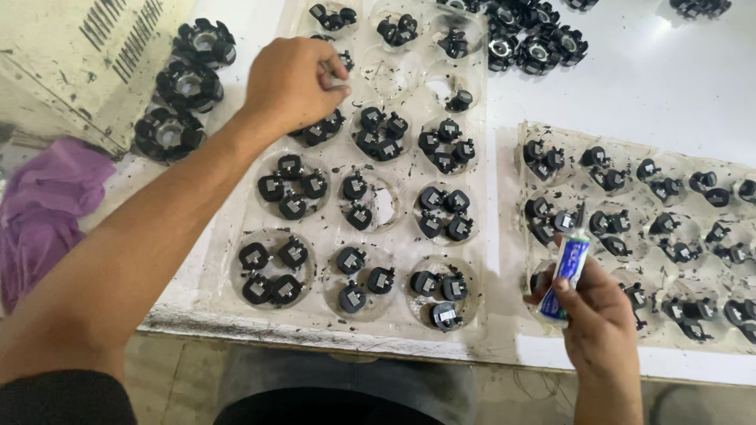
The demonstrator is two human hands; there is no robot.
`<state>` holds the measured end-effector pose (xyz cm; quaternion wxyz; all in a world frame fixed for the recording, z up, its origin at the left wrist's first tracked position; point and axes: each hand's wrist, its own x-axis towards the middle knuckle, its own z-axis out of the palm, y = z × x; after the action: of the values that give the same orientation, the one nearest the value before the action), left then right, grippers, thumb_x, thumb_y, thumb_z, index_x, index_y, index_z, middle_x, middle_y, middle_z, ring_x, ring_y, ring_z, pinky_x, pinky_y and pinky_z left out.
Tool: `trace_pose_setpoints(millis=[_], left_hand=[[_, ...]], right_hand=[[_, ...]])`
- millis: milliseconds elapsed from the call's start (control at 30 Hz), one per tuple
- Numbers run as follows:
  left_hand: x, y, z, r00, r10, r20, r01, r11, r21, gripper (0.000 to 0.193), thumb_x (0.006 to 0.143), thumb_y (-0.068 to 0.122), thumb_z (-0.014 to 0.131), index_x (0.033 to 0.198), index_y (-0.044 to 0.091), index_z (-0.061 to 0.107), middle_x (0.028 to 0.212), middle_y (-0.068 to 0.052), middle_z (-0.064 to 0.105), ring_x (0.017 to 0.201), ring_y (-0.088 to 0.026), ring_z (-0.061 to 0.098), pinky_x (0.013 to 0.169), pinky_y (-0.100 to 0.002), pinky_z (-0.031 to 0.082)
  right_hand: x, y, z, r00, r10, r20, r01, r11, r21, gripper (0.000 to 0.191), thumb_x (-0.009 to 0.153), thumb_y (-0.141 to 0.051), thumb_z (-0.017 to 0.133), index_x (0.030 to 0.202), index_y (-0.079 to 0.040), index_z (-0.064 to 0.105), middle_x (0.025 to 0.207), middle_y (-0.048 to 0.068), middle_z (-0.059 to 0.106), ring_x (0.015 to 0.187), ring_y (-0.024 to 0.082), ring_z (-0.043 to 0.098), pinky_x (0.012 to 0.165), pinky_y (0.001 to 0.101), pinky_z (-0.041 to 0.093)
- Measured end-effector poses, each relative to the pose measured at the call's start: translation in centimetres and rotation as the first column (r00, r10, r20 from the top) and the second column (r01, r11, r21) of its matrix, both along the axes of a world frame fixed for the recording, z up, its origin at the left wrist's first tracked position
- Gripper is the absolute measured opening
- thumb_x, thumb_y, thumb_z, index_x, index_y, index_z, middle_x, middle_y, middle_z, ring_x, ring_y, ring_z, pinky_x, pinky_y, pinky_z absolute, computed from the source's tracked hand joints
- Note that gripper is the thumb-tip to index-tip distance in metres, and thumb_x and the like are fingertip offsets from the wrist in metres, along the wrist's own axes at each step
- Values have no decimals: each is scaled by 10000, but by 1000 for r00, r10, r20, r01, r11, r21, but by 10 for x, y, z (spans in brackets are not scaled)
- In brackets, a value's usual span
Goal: The person picks up black plastic plug components from a plastic tray one at a time and squeezes adhesive from a tube onto each component, then places it back in the tray. Around 55-65 seconds they pause to wipe the tube nozzle with a cloth before resuming applying adhesive to more components.
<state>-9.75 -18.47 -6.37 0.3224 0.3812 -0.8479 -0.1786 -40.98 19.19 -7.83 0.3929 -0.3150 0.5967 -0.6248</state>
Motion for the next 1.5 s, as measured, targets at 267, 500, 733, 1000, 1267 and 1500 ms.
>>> trace_pose_setpoints(millis=[267,500,733,1000,1267,1500], left_hand=[[-183,-34,-33,946,-297,127,322,904,-281,283,630,74,828,894,162,777,894,-59,769,864,-296,733,752,-442,569],[-266,-50,-68,818,-272,507,307,952,15,185,693,32,765,840,143,776,940,-133,744,929,-323,722,793,-430,594],[-268,-66,-71,882,-290,370,270,957,105,266,647,-14,780,863,141,772,961,-107,749,925,-306,725,794,-407,599],[-217,-36,-21,911,-345,-225,362,932,37,298,717,58,866,984,105,740,1065,-81,765,1027,-190,759,891,-356,623],[-57,117,34,832,144,-536,380,556,739,498,684,-92,824,1137,43,668,1046,-110,746,955,-218,772,812,-326,656],[-2,209,34,697,99,-710,385,784,487,487,711,-118,858,1171,-29,725,1203,-89,647,952,-150,714,826,-287,671]], right_hand=[[21,60,-75,958,-287,-22,280,946,-163,407,936,74,661,1336,105,595,1091,169,716,934,255,710,854,408,599],[11,85,-133,941,-255,220,316,895,-315,343,927,84,690,1257,24,620,1060,227,719,942,316,718,821,479,580],[7,85,-135,883,-306,356,400,887,-229,350,963,20,635,1306,-47,627,1201,152,694,993,280,687,891,500,562],[21,66,-97,827,-303,474,450,862,-234,256,1002,64,642,1039,-151,509,1030,87,670,1032,226,665,959,458,531],[50,37,-66,908,-345,238,416,813,-407,278,995,131,672,1038,-71,485,1031,141,681,960,214,669,975,368,544],[106,19,-20,755,-448,-479,158,833,-531,366,877,152,787,913,-80,507,951,179,734,949,230,755,865,324,616]])
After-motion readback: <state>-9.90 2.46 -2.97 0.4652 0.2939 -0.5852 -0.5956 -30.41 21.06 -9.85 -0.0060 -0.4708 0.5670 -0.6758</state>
